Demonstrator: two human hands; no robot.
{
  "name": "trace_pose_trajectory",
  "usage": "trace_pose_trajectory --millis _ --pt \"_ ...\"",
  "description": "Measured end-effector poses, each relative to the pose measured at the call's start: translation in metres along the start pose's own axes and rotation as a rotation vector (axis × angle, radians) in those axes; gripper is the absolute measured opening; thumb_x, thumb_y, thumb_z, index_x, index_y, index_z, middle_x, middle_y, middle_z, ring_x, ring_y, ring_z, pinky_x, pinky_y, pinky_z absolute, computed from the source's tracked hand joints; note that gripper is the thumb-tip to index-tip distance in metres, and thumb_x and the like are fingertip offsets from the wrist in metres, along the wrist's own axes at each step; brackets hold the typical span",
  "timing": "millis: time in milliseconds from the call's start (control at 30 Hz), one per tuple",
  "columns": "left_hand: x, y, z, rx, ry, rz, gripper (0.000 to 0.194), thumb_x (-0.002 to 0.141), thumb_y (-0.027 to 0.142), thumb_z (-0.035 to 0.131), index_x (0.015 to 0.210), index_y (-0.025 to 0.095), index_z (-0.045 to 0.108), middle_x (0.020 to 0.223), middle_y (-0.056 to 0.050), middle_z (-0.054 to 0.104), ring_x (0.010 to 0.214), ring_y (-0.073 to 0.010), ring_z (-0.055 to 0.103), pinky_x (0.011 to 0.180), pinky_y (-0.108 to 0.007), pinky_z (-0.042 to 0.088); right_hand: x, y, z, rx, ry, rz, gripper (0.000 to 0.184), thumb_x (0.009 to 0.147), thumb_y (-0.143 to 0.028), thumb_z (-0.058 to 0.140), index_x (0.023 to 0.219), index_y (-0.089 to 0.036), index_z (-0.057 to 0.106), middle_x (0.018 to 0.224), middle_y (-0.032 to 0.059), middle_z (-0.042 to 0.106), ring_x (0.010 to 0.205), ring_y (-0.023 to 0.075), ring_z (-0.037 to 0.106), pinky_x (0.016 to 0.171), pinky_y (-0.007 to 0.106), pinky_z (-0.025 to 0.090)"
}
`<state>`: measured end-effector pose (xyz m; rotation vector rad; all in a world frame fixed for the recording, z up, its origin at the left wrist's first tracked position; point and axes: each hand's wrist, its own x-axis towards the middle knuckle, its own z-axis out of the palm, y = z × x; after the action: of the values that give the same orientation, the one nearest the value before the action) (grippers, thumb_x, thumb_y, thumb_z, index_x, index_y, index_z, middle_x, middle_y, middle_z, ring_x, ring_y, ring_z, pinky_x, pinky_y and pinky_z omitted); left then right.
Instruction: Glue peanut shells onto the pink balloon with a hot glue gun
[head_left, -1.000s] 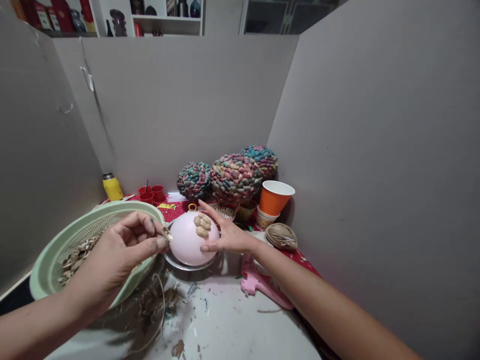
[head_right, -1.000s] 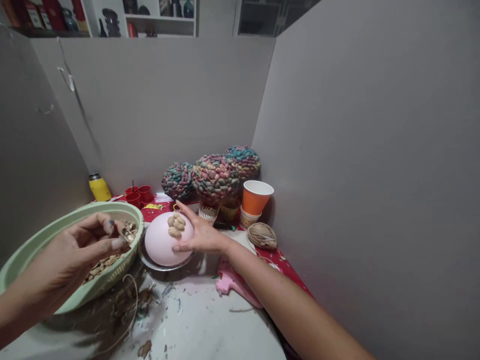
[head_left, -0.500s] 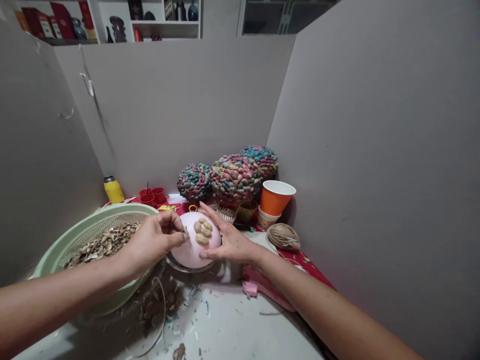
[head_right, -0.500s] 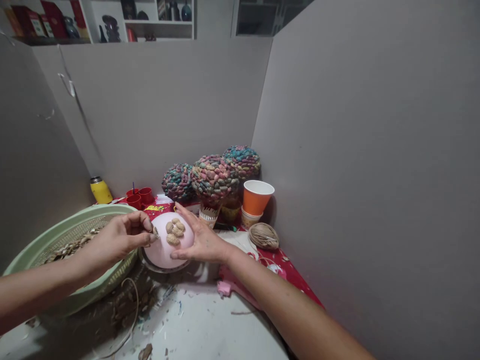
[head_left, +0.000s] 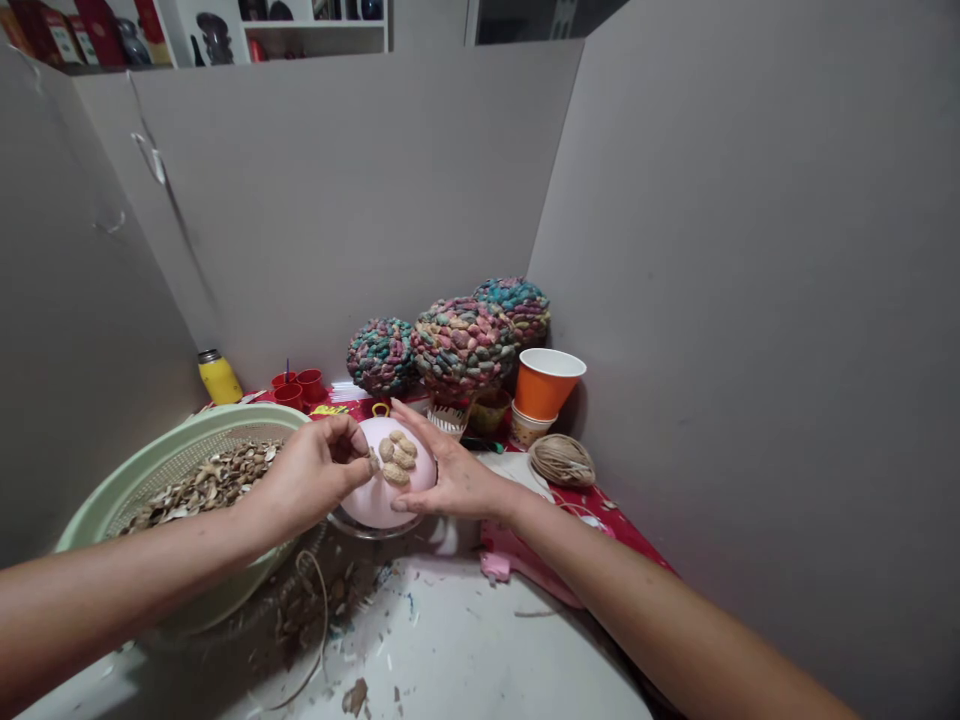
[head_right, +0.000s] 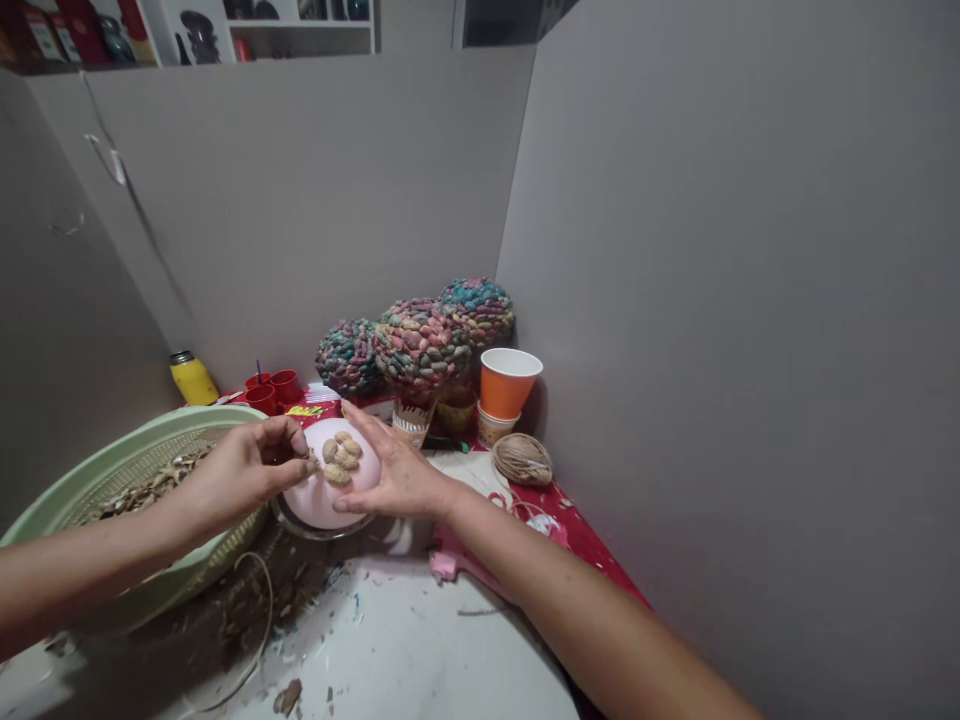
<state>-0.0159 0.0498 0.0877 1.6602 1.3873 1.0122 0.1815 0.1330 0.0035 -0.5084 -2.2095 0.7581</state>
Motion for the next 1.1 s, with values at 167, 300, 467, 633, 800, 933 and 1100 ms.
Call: trace_pose_trajectory --millis 167,300,467,633,800,933,1100 --pt "0.001 0.0015 0.0013 0.124 -0.015 0.057 0.013 0.068 0.028 0.061 0.073 0.019 0.054 0.072 0.0 0.06 0.069 -0.0165 0.055 0.064 -0.03 0.042 0.0001 -0.0012 0.0002 -0.03 0.007 -0.003 0.118 0.066 -0.032 0.089 0.159 -0.029 0.016 0.157 0.0148 0.036 0.143 0.0318 0.038 0.116 0.053 0.03" --pt "0.0005 0.0008 0.0028 0.221 -0.018 0.077 0.012 0.072 0.03 0.059 0.076 0.019 0.055 0.074 -0.002 0.062 0.071 -0.0182 0.056 0.066 -0.031 0.043 -0.0004 -0.0005 0.0012 -0.037 0.017 -0.007 0.117 0.066 -0.031 0.089 0.159 -0.03 0.016 0.157 0.0147 0.036 0.143 0.0324 0.038 0.116 0.054 0.031" --pt "0.0015 -0.0022 0.0027 0.272 -0.01 0.117 0.01 0.075 0.029 0.058 0.076 0.019 0.054 0.072 -0.001 0.061 0.068 -0.0172 0.056 0.063 -0.03 0.042 -0.0005 0.0007 0.0019 -0.045 0.021 -0.011 0.116 0.067 -0.031 0.088 0.158 -0.03 0.016 0.157 0.0148 0.036 0.143 0.0324 0.038 0.115 0.055 0.032" --pt "0.0029 -0.0053 0.0014 0.295 0.002 0.134 0.009 0.075 0.028 0.057 0.078 0.019 0.055 0.072 -0.001 0.062 0.068 -0.0171 0.057 0.063 -0.029 0.042 -0.0006 0.0008 0.0021 -0.042 0.023 0.018 0.115 0.067 -0.034 0.088 0.158 -0.03 0.018 0.157 0.0147 0.037 0.142 0.0335 0.039 0.115 0.057 0.031" --pt "0.0032 -0.0072 0.0021 0.316 0.018 0.171 0.008 0.078 0.027 0.057 0.077 0.02 0.055 0.069 0.001 0.059 0.065 -0.0157 0.055 0.061 -0.028 0.042 -0.0007 0.0004 0.0022 -0.034 0.016 0.006 0.116 0.067 -0.034 0.088 0.158 -0.032 0.017 0.158 0.0133 0.035 0.144 0.0322 0.036 0.117 0.055 0.029" --pt "0.0016 -0.0078 0.0028 0.312 -0.007 0.182 0.008 0.078 0.027 0.057 0.077 0.019 0.057 0.07 0.0 0.061 0.066 -0.0163 0.056 0.062 -0.029 0.043 -0.0015 0.0008 0.0025 -0.043 0.003 -0.005 0.116 0.066 -0.031 0.087 0.158 -0.032 0.016 0.158 0.0135 0.034 0.142 0.0317 0.038 0.116 0.053 0.03" --pt "-0.0004 -0.0075 0.0005 0.29 -0.029 0.166 0.008 0.077 0.025 0.056 0.078 0.018 0.06 0.071 -0.002 0.064 0.066 -0.017 0.059 0.063 -0.031 0.045 -0.0028 0.0032 0.0016 -0.052 0.01 -0.028 0.115 0.067 -0.032 0.087 0.158 -0.032 0.016 0.158 0.0133 0.033 0.143 0.0315 0.037 0.117 0.053 0.029"
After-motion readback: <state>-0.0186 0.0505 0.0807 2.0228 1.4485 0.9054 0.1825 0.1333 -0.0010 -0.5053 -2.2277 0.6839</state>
